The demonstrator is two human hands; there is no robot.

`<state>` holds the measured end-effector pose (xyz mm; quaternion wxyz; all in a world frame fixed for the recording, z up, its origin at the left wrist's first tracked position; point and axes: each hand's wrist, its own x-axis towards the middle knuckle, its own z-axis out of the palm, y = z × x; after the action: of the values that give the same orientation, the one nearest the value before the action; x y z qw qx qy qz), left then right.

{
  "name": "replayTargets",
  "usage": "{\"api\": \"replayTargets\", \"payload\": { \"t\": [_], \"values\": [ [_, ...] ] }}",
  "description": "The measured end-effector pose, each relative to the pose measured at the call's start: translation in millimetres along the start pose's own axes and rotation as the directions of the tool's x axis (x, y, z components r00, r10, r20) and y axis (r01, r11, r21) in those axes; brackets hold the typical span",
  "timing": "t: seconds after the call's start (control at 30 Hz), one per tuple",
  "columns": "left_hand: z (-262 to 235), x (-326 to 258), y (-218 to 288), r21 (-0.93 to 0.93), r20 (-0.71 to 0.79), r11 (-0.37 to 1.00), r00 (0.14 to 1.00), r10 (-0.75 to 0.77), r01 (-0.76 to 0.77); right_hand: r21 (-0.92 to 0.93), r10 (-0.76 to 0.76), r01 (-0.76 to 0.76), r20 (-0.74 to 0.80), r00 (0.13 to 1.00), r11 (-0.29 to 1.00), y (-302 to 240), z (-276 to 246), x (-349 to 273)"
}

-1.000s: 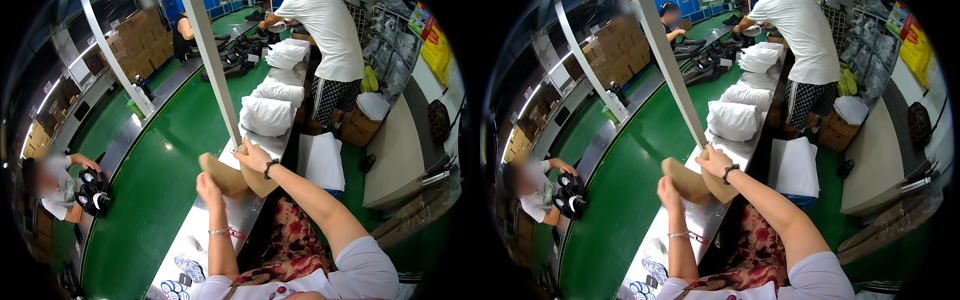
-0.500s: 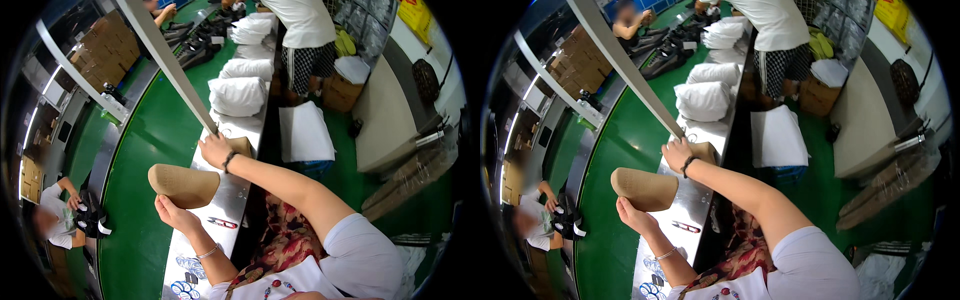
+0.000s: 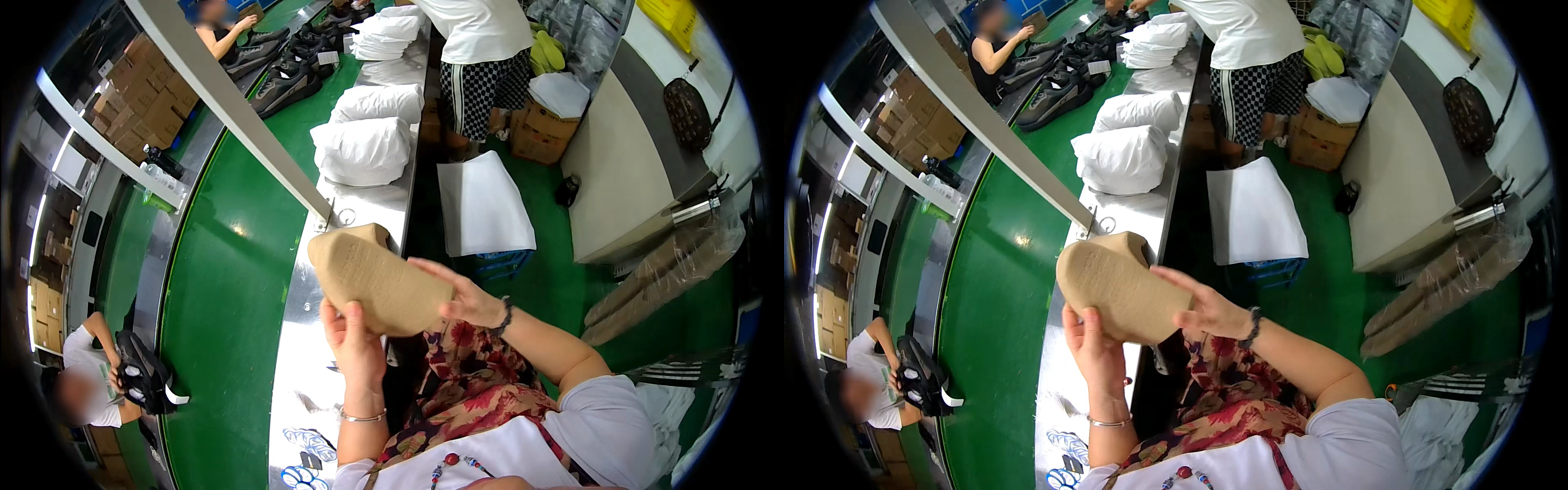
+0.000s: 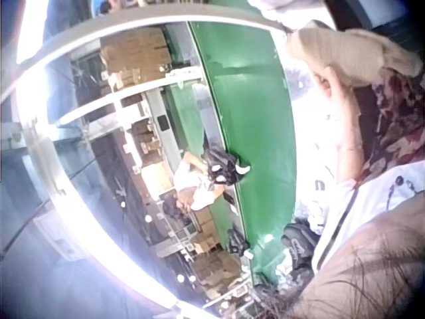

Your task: The person picks up a brown shoe component, places it onto a piece of white paper, and wraps the paper around the component, repeating this process for multiple items.

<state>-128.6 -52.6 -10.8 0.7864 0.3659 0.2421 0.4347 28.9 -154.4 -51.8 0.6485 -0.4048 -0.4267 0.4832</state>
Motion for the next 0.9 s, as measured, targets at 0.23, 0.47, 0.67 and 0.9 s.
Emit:
{"api": "replayTargets", "payload": {
  "t": [0.23, 0.47, 0.67, 0.9],
  "values": [
    [-38, 24, 63, 0.118, -0.138, 0.967, 0.961, 0.242, -0.226, -0.818, -0.342, -0.376, -0.536, 0.771, 0.434, 94, -201, 18],
    [-59, 44, 55, 0.219, -0.208, 0.957, 0.949, 0.236, -0.19, -0.815, -0.052, -0.556, -0.556, 0.83, -0.16, 190, -272, 41],
    [-69, 70, 59, 0.416, -0.298, 0.909, 0.938, 0.176, -0.038, -0.771, -0.114, -0.585, -0.576, 0.809, -0.251, 224, -297, 42],
    [-76, 79, 59, 0.408, -0.274, 0.913, 0.951, 0.145, -0.022, -0.799, -0.21, -0.601, -0.587, 0.781, -0.002, 235, -314, 35]
  ]
}}
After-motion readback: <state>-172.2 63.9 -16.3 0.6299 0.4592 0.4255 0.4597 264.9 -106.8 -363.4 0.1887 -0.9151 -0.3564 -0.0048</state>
